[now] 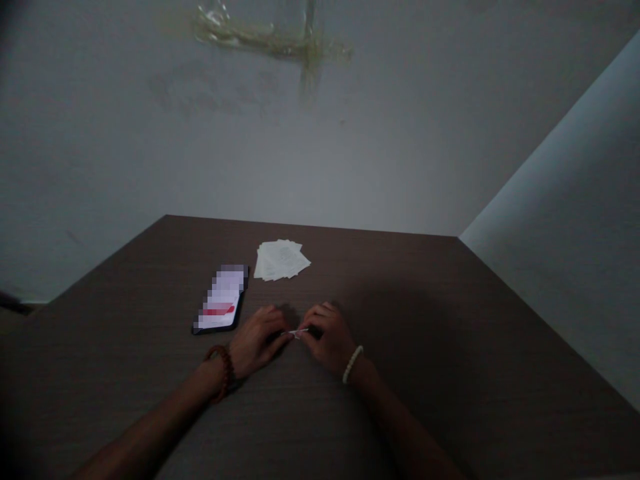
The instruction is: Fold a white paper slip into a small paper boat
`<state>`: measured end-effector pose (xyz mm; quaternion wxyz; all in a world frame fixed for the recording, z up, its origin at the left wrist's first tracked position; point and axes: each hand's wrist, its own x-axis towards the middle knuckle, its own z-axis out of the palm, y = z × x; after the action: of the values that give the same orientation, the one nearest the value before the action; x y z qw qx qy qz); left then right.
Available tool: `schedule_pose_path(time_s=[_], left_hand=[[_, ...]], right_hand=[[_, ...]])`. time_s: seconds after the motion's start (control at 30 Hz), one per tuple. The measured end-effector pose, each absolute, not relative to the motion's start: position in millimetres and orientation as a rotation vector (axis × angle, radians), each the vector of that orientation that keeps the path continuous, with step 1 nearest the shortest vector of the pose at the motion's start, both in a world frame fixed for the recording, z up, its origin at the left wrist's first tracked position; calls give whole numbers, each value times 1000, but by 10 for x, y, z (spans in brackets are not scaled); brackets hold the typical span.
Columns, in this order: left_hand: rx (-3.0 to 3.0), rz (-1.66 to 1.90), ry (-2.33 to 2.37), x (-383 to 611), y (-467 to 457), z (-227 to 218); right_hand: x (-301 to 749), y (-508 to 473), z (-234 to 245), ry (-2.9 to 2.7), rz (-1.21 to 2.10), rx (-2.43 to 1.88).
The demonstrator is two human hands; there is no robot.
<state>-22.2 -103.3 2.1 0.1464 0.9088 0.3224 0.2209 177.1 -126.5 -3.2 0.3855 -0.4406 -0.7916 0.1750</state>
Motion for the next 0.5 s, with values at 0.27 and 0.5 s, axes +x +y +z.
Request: schedule_pose_path(time_s=[0.27, 0.5], left_hand=[[2663, 724, 907, -224, -1044, 40], [2527, 835, 1042, -229, -1021, 22]], right_hand=[[1776, -1268, -16, -2053, 416, -1087], [1806, -1243, -63, -1990, 349, -1112]])
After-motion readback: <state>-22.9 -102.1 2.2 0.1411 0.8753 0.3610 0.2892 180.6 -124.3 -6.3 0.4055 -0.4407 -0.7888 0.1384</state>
